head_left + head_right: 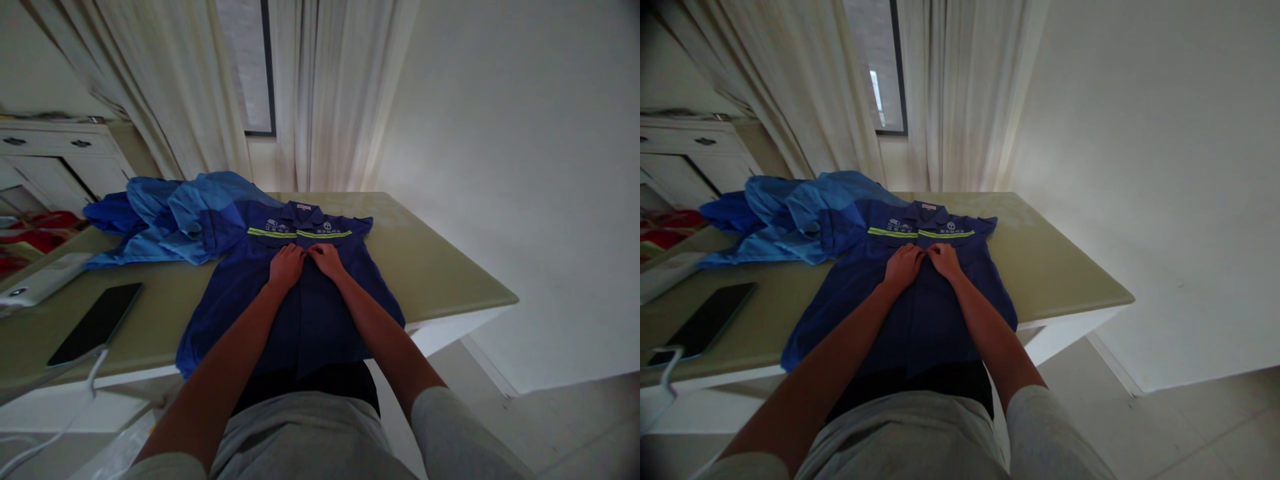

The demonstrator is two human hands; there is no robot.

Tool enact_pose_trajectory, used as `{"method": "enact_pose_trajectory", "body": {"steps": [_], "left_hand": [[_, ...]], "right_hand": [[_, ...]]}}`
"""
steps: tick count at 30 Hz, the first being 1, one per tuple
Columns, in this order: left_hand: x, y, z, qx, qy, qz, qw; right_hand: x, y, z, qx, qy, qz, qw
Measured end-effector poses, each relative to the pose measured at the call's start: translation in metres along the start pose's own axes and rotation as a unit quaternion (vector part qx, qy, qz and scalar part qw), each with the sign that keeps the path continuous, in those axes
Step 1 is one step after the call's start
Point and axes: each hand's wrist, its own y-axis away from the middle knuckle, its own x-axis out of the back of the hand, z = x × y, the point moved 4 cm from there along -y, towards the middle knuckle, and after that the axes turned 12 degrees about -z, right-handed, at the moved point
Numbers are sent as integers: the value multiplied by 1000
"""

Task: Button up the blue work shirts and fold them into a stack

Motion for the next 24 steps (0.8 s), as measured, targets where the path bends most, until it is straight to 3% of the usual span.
{"method": "enact_pose_trajectory", "body": {"steps": [5, 7, 10, 13, 15, 18, 21, 24], "left_hand": [[-5, 6, -8, 35, 16, -22, 999], [-11, 8, -12, 44, 4, -59, 997], [-21, 1, -20, 63, -17, -124, 990], [-23, -17, -28, 83, -16, -146, 986], [-21, -29, -34, 88, -4, -135, 987], [-13, -38, -43, 87, 29, -60, 994], [-4, -35, -49, 77, 62, 12, 995], [-1, -26, -53, 94, 87, 16, 992]], "right_hand": [[9, 8, -7, 44, 33, 41, 998], [18, 12, -12, 56, 40, 34, 997], [24, 24, -30, 87, 87, -44, 991], [15, 46, -50, 80, 173, -142, 971], [5, 59, -59, 43, 237, -155, 958], [-10, 67, -64, -14, 286, -115, 951], [-15, 61, -55, -67, 266, -81, 958], [-8, 49, -37, -101, 209, -49, 971]]}}
